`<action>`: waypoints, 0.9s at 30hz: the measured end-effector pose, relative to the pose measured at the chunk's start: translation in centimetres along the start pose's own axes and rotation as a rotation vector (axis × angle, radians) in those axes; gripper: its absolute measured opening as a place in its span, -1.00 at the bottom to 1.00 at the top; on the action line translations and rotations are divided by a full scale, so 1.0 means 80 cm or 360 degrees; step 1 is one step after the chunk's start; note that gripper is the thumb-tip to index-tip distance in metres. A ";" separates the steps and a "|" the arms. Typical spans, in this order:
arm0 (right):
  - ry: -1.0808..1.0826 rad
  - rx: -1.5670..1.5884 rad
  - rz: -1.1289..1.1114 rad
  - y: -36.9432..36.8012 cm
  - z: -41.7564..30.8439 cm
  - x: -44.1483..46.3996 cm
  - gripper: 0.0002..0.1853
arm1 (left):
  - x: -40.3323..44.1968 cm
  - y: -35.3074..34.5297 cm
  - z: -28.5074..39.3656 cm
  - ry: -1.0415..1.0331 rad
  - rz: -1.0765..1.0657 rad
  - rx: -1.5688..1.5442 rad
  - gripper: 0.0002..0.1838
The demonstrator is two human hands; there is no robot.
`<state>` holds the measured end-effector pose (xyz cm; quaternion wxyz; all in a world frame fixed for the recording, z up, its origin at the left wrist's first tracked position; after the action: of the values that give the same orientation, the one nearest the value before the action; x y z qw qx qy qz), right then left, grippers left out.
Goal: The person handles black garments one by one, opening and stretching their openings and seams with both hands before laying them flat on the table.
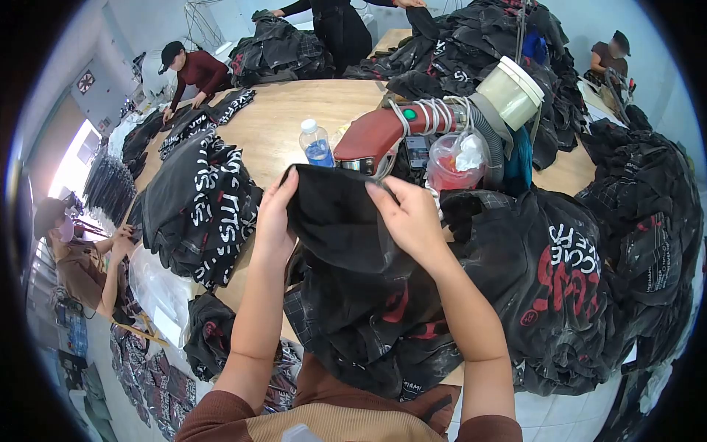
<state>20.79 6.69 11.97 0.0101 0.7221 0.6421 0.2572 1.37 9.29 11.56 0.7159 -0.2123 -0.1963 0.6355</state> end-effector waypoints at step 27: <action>0.1170 -0.0869 0.0768 0.008 -0.081 -0.072 -0.70 | -0.052 0.005 -0.025 -0.0181 -0.0276 -0.0345 -0.78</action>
<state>18.66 -0.82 15.73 -0.0876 0.6827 0.3278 0.6471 1.63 5.11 9.61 0.7288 -0.2342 -0.3217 0.5573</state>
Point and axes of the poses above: each hand's wrist, its own x-axis towards the middle knuckle, its own y-axis out of the back of the hand, z = x × y, the point moved 9 cm from there along x, towards the middle knuckle, and after that the axes turned 5 degrees about -x, right-handed, at the moved point
